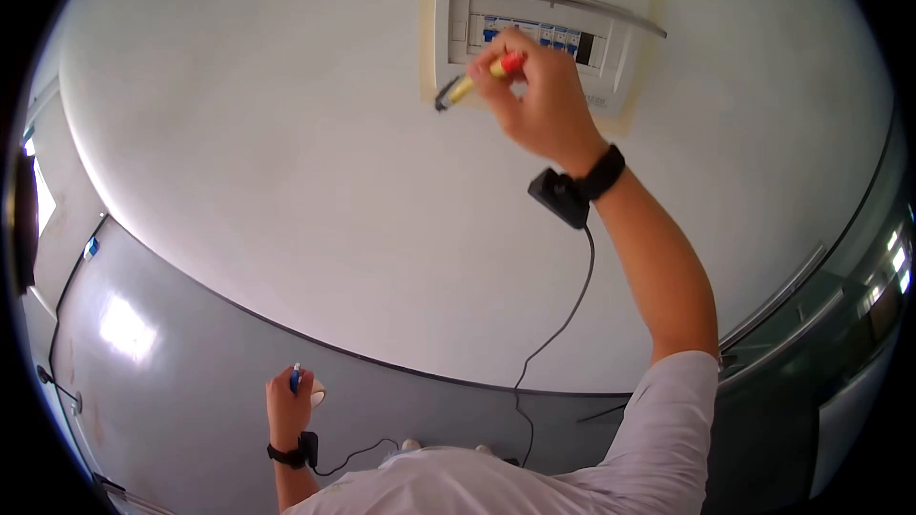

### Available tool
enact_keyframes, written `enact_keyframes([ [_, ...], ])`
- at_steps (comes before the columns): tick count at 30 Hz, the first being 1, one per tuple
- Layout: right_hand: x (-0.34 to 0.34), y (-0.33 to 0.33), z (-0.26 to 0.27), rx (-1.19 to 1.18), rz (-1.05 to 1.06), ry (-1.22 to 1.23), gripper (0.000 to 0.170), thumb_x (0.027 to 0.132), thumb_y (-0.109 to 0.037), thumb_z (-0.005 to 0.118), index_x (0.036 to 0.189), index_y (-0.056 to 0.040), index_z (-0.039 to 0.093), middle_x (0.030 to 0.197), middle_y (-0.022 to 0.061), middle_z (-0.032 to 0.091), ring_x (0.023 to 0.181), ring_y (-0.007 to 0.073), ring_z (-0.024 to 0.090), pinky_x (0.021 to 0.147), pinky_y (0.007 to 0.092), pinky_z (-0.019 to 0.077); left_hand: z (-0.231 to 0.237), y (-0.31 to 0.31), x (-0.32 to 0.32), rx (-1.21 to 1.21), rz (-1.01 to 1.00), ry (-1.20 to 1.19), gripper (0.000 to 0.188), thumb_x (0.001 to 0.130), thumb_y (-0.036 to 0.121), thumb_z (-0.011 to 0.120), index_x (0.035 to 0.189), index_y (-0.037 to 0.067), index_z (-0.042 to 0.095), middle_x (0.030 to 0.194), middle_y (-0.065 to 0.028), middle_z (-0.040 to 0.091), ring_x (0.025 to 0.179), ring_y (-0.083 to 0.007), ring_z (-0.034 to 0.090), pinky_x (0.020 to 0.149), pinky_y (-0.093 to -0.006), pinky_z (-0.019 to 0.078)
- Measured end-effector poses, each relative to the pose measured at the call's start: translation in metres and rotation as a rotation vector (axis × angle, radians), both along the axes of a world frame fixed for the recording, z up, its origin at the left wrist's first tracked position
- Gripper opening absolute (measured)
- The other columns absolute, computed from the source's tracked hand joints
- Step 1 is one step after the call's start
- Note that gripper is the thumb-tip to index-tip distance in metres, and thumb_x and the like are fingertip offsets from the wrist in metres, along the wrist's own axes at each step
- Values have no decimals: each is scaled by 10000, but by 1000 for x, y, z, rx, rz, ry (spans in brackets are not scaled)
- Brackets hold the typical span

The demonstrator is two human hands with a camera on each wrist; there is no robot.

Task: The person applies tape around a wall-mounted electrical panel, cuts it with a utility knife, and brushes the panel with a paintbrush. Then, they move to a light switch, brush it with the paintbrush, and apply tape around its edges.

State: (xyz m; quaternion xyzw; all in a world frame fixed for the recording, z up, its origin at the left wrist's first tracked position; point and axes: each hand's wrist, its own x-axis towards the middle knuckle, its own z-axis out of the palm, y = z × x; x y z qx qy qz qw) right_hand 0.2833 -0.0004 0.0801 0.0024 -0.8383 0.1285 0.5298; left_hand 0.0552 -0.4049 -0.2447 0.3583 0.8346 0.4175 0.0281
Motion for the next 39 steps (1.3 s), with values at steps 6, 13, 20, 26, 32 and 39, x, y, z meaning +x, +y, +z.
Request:
enact_keyframes([
  [6, 27, -25, -46, 203, -25, -3, 136, 1006, -89, 764, 1103, -24, 694, 1060, 122, 791, 867, 231, 754, 785, 304, 588, -9, -2, 5, -11, 23, 46, 274, 980, 184, 730, 859, -58, 688, 754, -253, 676, 694, -479, 646, 643, -484, 502],
  [13, 40, -37, -76, 155, -12, -14, 234, 970, -85, 829, 1160, -40, 701, 1127, 125, 781, 945, 287, 783, 807, 341, 627, -1, 0, 11, 20, 74, -17, 258, 972, 177, 731, 861, -52, 691, 755, -253, 682, 720, -492, 669, 668, -499, 521],
  [20, 19, -18, -40, 198, -161, 289, 189, 980, -81, 812, 1129, -23, 710, 1016, 124, 779, 857, 281, 768, 768, 332, 607, 3, 7, 16, -25, 31, 59, 266, 983, 216, 720, 876, -27, 708, 761, -251, 691, 732, -497, 670, 670, -507, 530],
  [26, -16, -7, -11, 87, -37, 146, 132, 997, -79, 785, 1015, -10, 673, 939, 116, 764, 803, 272, 745, 759, 330, 597, 13, 14, 31, -14, 5, 50, 295, 992, 248, 725, 870, -20, 706, 754, -244, 691, 723, -492, 667, 657, -506, 522],
  [32, 5, 1, -18, 251, -113, 212, 127, 1003, -85, 770, 1064, -23, 678, 924, 111, 744, 797, 268, 719, 746, 323, 581, -6, -1, 33, -28, 41, 36, 322, 991, 258, 733, 828, -12, 669, 724, -239, 667, 693, -497, 642, 633, -516, 501],
  [39, -11, 8, -13, 525, -255, 131, 172, 978, 16, 740, 1055, -16, 590, 983, 135, 666, 813, 333, 690, 789, 379, 602, -3, -3, 55, -47, 42, 83, 332, 987, 254, 745, 810, -9, 648, 714, -236, 660, 700, -502, 642, 633, -524, 499],
])
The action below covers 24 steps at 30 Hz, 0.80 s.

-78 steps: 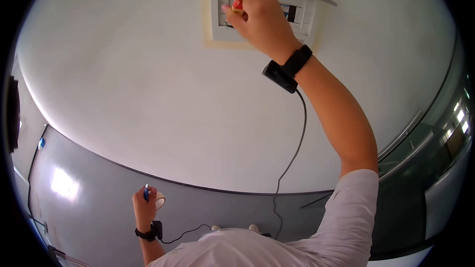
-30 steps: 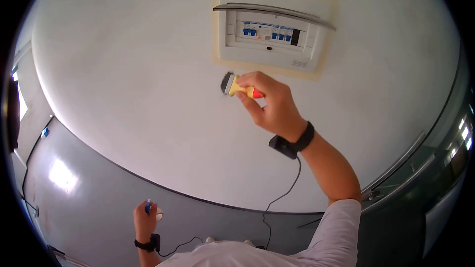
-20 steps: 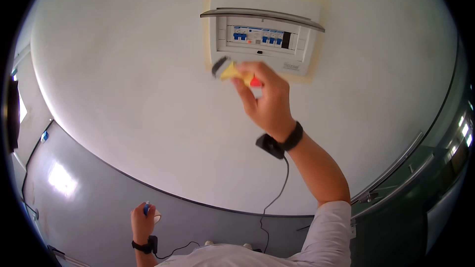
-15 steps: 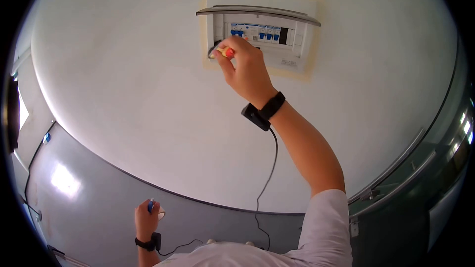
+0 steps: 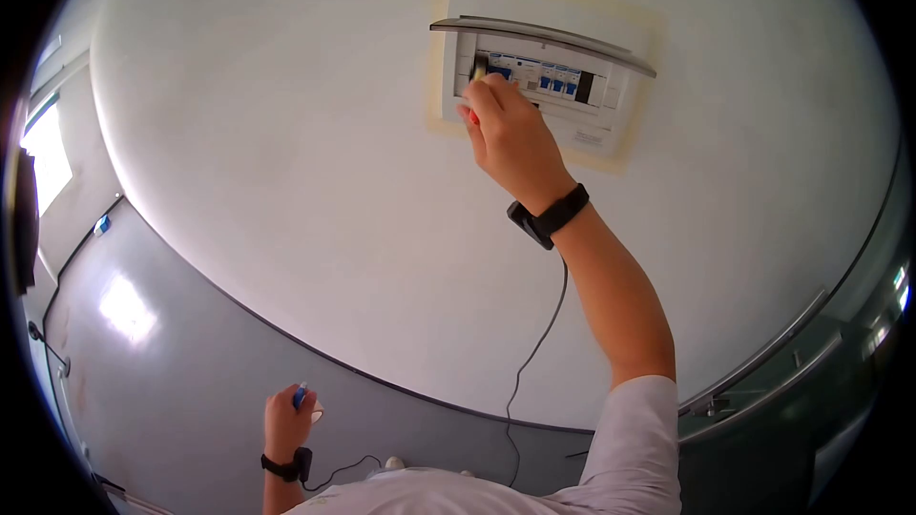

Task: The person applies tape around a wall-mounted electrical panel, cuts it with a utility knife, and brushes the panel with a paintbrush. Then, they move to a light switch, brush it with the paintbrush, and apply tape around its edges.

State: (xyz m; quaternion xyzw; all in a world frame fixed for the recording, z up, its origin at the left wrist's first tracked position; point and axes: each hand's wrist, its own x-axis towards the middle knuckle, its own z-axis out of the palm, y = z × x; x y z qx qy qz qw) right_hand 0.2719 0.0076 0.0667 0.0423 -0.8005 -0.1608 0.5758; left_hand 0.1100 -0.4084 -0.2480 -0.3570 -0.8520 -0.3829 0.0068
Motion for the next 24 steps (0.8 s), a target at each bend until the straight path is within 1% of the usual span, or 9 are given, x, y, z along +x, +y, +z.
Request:
enact_keyframes([
  [1, 6, -8, -2, -1, 6, 0, 172, 978, 16, 740, 1055, -16, 590, 983, 135, 666, 813, 333, 690, 789, 379, 602, 0, 0, 4, -1, 6, 0, 332, 987, 254, 745, 810, -9, 648, 714, -236, 660, 700, -502, 642, 633, -524, 499],
  [3, 24, -22, 1, -275, 61, -138, 174, 974, 41, 728, 1055, -14, 585, 1045, 144, 679, 859, 342, 706, 829, 406, 616, -1, 0, 11, 14, 37, -19, 336, 991, 255, 744, 807, -8, 647, 718, -235, 667, 705, -499, 651, 638, -518, 507],
  [4, 23, -17, 1, -89, 115, -33, 173, 975, 30, 735, 1063, -21, 594, 1047, 145, 694, 858, 355, 710, 833, 413, 622, -5, -2, 13, 20, 46, -24, 336, 991, 255, 744, 807, -8, 647, 718, -235, 667, 705, -499, 651, 638, -518, 507],
  [7, 6, -7, 8, 28, 92, 67, 183, 972, 23, 744, 1080, -30, 607, 994, 142, 707, 824, 370, 710, 829, 420, 622, -10, -9, 14, 11, 47, -9, 327, 995, 257, 745, 820, -5, 657, 723, -239, 672, 700, -496, 655, 639, -510, 513],
  [9, 4, -1, 1, -53, 114, 47, 168, 976, 2, 748, 1082, -30, 622, 961, 144, 706, 815, 369, 712, 790, 421, 610, -6, -13, 20, -33, 40, -41, 319, 997, 256, 745, 828, -2, 663, 731, -241, 677, 709, -497, 658, 648, -510, 516],
  [13, 22, -27, -15, -354, 145, -163, 132, 992, -37, 738, 1067, -11, 632, 972, 154, 699, 831, 355, 707, 725, 396, 569, -7, -18, 29, -3, 73, -50, 317, 995, 251, 744, 831, -7, 660, 735, -242, 678, 721, -498, 657, 657, -514, 514],
  [15, 31, -38, -40, -286, 243, -135, 178, 989, -10, 726, 1143, -19, 637, 1043, 172, 696, 855, 362, 700, 773, 386, 583, -12, -22, 33, -10, 111, -34, 320, 992, 248, 744, 825, -10, 653, 734, -242, 675, 720, -499, 651, 656, -520, 505],
  [21, 73, -56, -145, -539, 354, -334, 236, 981, 40, 720, 1200, -18, 653, 1222, 192, 709, 1077, 402, 727, 912, 408, 611, -25, -27, 58, -84, 125, -35, 307, 987, 242, 742, 821, -1, 657, 726, -237, 668, 716, -505, 640, 652, -538, 484],
  [24, 93, -52, -211, -656, 382, -367, 186, 1008, 22, 709, 1189, -11, 685, 1263, 175, 726, 1077, 375, 744, 916, 400, 611, -26, -23, 74, -76, 151, -12, 303, 984, 243, 744, 822, 1, 660, 731, -231, 674, 733, -502, 644, 671, -553, 486],
])
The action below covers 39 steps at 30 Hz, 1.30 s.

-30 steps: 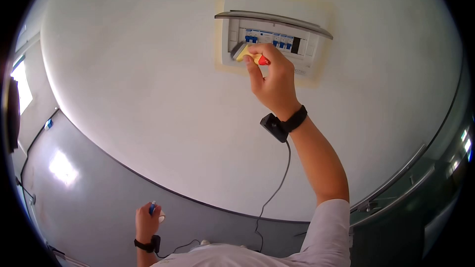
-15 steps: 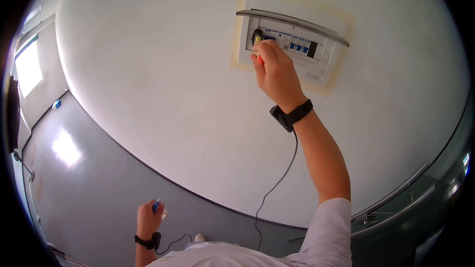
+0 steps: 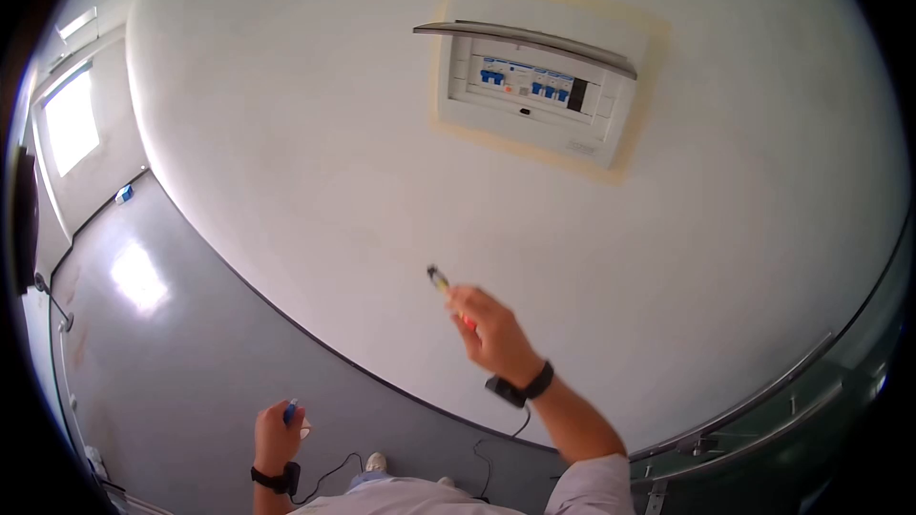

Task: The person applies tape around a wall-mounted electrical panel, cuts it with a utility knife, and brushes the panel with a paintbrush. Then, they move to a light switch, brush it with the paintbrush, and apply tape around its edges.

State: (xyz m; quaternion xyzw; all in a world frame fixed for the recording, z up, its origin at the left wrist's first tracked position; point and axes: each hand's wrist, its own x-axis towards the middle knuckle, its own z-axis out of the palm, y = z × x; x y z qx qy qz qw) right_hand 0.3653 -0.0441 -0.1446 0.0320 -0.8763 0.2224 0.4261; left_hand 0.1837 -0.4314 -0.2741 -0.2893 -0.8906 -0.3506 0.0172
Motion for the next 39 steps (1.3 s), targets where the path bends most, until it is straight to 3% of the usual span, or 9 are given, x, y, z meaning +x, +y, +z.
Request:
enact_keyframes([
  [7, 85, -10, -156, -501, -3, -320, 141, 1059, 3, 657, 1190, -13, 707, 1118, 163, 772, 966, 273, 786, 864, 355, 609, 23, 28, 31, -73, -24, 9, 300, 975, 242, 758, 828, -13, 699, 772, -252, 685, 757, -504, 658, 692, -537, 522],
  [10, 130, -25, -205, -544, -124, -356, 139, 1066, -30, 651, 1190, -11, 710, 1054, 153, 777, 926, 245, 791, 824, 344, 610, 25, 48, 31, -100, -105, 3, 298, 980, 260, 755, 837, 4, 704, 770, -240, 691, 767, -504, 665, 691, -539, 526],
  [12, 160, -40, -222, -670, -290, -439, 116, 1033, -56, 642, 1103, -2, 717, 1019, 206, 764, 883, 378, 752, 801, 408, 603, 25, 68, 28, -174, -189, 42, 295, 1003, 270, 730, 824, 42, 675, 719, -160, 721, 736, -458, 686, 699, -528, 535],
  [15, 194, -53, -254, -691, -430, -425, 105, 1019, -92, 669, 1063, -22, 734, 967, 202, 767, 848, 371, 756, 764, 403, 603, 38, 98, 30, -195, -308, -1, 300, 1015, 290, 730, 848, 43, 695, 714, -144, 732, 724, -440, 702, 681, -515, 548],
  [22, 207, -71, -239, -622, -677, -389, 136, 1045, -151, 699, 1066, -19, 720, 874, 179, 744, 764, 365, 745, 692, 422, 588, 35, 126, 11, -196, -454, -67, 282, 1009, 295, 748, 867, 53, 718, 713, -146, 737, 695, -424, 707, 644, -493, 556],
  [26, 179, -76, -198, -524, -723, -296, 123, 1064, -103, 673, 1085, 9, 717, 790, 131, 743, 698, 240, 750, 648, 345, 580, 23, 112, -14, -125, -486, -59, 284, 995, 285, 760, 848, 47, 711, 711, -161, 729, 688, -432, 703, 641, -501, 548],
  [31, 142, -68, -131, -281, -693, -205, 41, 1001, -10, 684, 1018, 10, 653, 995, 157, 673, 839, 302, 719, 741, 397, 581, 6, 76, -54, -103, -469, -52, 299, 985, 280, 767, 820, 42, 693, 718, -170, 724, 692, -450, 694, 642, -516, 535],
  [35, 120, -59, -12, 49, -770, -157, 237, 979, -5, 735, 1211, -42, 708, 1190, 174, 692, 951, 375, 758, 773, 438, 632, -20, 42, -93, -98, -405, -63, 284, 958, 239, 766, 810, 1, 722, 734, -215, 719, 714, -465, 700, 654, -506, 544],
  [39, 89, -49, 109, 496, -875, -2, 310, 930, -22, 822, 1218, -4, 707, 1161, 194, 719, 936, 384, 746, 780, 425, 627, -43, 18, -119, -108, -415, -85, 273, 965, 233, 753, 818, 5, 722, 726, -208, 722, 713, -463, 705, 669, -506, 553],
])
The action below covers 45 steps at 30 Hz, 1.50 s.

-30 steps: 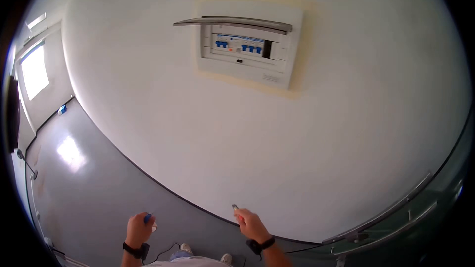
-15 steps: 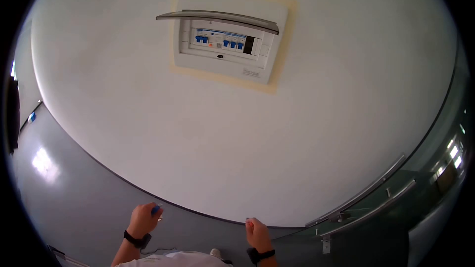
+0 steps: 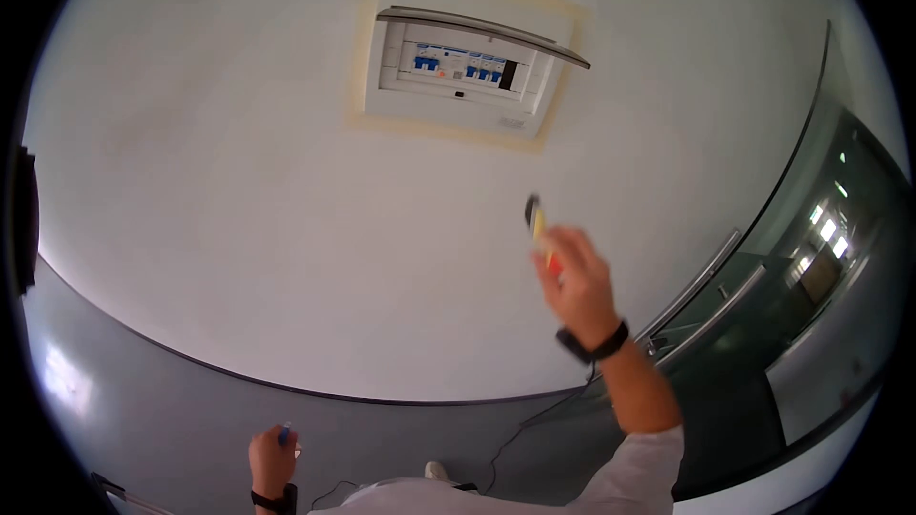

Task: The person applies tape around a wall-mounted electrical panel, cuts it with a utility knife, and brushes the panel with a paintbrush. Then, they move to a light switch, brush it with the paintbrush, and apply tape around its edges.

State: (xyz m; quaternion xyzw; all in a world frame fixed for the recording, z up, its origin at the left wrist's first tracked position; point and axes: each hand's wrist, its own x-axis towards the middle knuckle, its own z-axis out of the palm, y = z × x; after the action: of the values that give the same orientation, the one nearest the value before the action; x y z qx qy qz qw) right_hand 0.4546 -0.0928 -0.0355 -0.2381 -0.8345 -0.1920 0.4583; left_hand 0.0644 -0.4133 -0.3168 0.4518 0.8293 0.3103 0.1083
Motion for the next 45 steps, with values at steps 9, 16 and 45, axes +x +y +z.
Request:
enact_keyframes([
  [9, -75, 84, 139, 484, -128, -71, 223, 978, -70, 795, 1140, -5, 658, 1113, 151, 667, 861, 372, 721, 713, 429, 612, -6, -10, -16, 36, -24, -58, 273, 964, 234, 768, 825, 6, 714, 748, -230, 718, 736, -490, 699, 673, -519, 551],
  [16, -77, 72, 105, 275, -153, -140, 159, 993, -66, 767, 1082, -10, 647, 1036, 143, 646, 769, 363, 699, 665, 428, 592, -18, -33, -22, 33, 0, -64, 271, 977, 243, 763, 850, 7, 723, 766, -237, 726, 763, -499, 701, 695, -533, 553],
  [45, -89, 60, 189, -133, -92, -410, 210, 1048, -101, 651, 928, 55, 580, 837, 221, 631, 734, 390, 567, 711, 471, 487, -12, -47, 12, 26, -10, -22, 250, 984, 255, 744, 857, 48, 685, 723, -145, 737, 708, -451, 699, 669, -524, 542],
])
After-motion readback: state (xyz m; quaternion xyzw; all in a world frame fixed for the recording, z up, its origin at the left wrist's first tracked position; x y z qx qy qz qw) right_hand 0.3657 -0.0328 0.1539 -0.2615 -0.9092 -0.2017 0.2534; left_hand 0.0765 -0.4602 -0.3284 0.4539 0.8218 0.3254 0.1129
